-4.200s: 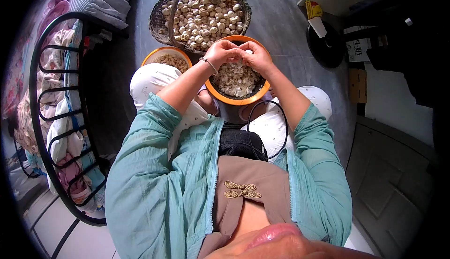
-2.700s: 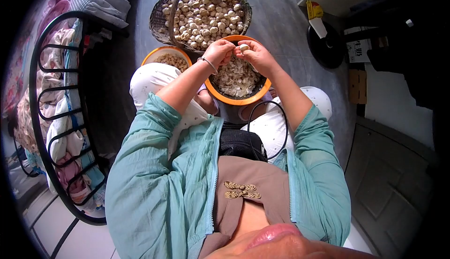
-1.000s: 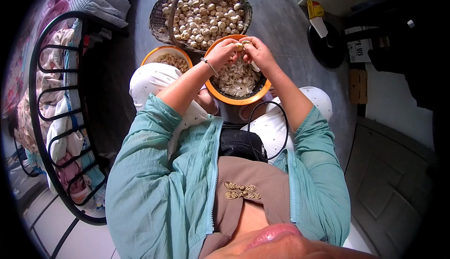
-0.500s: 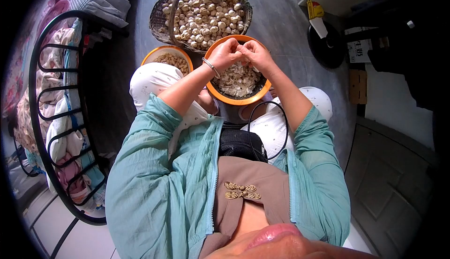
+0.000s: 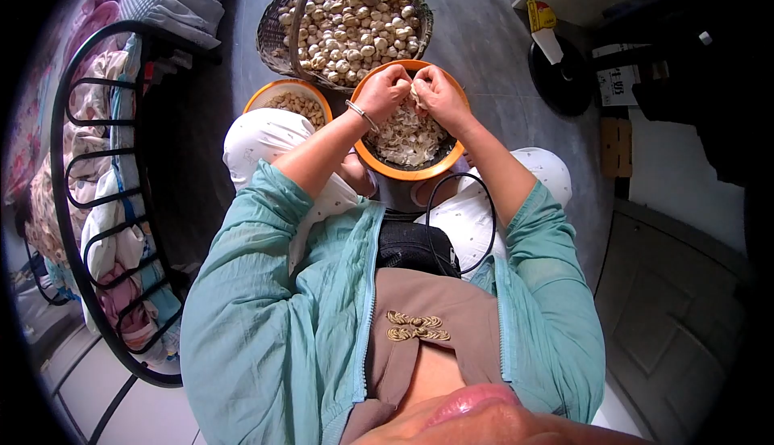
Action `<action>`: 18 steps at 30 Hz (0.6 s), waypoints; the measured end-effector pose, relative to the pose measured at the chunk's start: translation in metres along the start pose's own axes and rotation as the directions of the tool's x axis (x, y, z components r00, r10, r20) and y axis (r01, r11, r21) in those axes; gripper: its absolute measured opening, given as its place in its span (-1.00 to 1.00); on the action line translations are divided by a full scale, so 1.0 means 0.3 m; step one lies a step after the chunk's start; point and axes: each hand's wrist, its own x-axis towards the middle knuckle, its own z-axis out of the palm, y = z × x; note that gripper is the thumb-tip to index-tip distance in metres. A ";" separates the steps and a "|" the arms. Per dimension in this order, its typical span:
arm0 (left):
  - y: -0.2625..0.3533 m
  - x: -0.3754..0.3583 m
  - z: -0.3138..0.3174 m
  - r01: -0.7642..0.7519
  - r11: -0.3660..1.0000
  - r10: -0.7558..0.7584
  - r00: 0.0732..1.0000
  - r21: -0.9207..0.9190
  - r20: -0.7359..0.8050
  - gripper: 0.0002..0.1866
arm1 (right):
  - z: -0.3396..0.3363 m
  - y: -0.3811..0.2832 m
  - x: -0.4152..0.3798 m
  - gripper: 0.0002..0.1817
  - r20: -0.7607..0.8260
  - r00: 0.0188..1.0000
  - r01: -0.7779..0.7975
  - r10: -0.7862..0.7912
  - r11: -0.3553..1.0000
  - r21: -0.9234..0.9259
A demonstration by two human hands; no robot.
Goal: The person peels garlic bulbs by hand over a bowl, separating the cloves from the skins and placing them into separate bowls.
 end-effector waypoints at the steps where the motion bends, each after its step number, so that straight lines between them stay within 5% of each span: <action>1: 0.006 -0.001 0.003 0.031 0.982 -0.031 1.000 -0.186 0.000 -0.88 | 0.005 -0.008 -0.004 -0.84 -0.005 1.000 0.002 -0.002 1.000 0.028; 2: 0.011 0.000 0.004 0.058 0.929 -0.060 0.998 -0.366 0.006 -0.88 | -0.002 -0.005 0.005 -0.84 -0.005 1.000 0.003 -0.003 1.000 0.028; 5: -0.028 0.011 -0.001 0.129 0.837 -0.112 0.992 -0.531 0.065 -0.89 | -0.036 0.017 0.028 -0.84 0.013 1.000 -0.018 0.016 0.991 0.130; 18: -0.013 0.009 -0.031 0.302 0.683 -0.281 0.949 -0.665 0.143 -0.85 | -0.035 0.008 0.025 -0.82 0.047 0.999 -0.021 0.016 0.994 0.107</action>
